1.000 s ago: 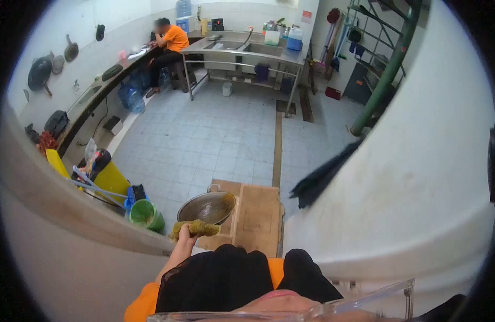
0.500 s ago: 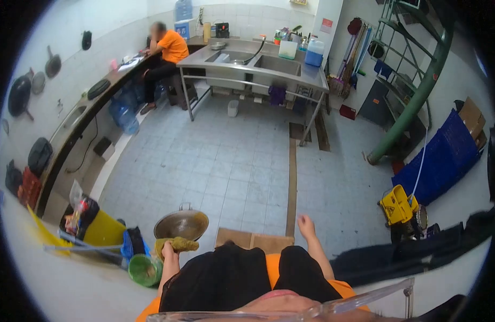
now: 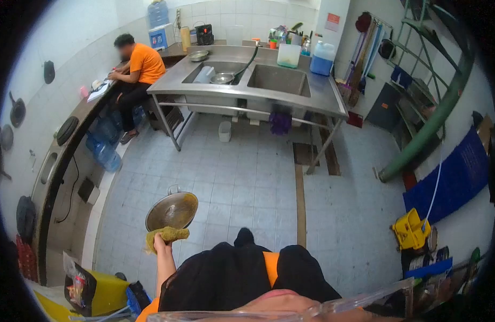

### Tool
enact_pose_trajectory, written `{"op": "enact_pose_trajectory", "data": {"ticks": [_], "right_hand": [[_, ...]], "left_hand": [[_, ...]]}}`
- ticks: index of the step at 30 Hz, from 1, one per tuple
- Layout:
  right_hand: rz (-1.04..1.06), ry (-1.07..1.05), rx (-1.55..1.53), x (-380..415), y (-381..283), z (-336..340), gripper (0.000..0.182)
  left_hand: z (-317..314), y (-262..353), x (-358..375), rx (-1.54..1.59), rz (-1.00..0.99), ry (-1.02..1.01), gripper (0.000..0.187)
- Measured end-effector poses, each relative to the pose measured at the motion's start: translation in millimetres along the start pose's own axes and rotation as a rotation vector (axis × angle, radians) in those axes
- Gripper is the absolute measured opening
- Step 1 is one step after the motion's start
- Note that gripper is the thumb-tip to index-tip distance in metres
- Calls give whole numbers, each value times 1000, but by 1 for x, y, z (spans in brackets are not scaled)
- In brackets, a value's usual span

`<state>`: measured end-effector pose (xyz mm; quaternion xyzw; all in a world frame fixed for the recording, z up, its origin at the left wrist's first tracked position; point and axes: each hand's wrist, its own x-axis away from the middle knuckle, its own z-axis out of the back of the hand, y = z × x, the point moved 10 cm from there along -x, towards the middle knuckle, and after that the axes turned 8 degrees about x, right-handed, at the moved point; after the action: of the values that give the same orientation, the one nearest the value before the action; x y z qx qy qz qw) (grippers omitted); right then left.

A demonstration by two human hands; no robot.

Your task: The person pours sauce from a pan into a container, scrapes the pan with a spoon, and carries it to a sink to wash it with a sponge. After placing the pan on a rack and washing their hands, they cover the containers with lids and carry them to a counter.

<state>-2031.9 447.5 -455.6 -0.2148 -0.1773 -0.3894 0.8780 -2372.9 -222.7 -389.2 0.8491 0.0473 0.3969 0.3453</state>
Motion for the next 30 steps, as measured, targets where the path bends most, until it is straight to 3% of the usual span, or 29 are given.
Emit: {"op": "enact_pose_trajectory", "data": {"ticks": [6, 8, 10, 13, 16, 19, 23, 30], "right_hand": [[-67, 21, 40, -155, -84, 85, 30], [206, 391, -157, -220, -202, 202, 26], [497, 441, -246, -281, -304, 261, 27], [725, 334, -194, -290, -458, 344, 27], [833, 290, -307, -298, -541, 379, 24], [823, 280, -447, -334, -571, 385, 22], [607, 273, -721, -397, -558, 397, 18], [418, 427, -687, -485, -571, 513, 15]], "left_hand": [[-214, 1, -53, 109, -4, -92, 38], [-279, 3, -73, 166, 11, -196, 35], [-337, 10, -71, 153, -12, -204, 31], [-430, 22, -93, 124, -32, -264, 27], [-526, 27, -133, 76, -63, -340, 28], [-627, 26, -169, 25, -113, -389, 29], [-738, 22, -226, -74, -182, -384, 29], [-880, -31, -308, -190, -141, -417, 28]]}}
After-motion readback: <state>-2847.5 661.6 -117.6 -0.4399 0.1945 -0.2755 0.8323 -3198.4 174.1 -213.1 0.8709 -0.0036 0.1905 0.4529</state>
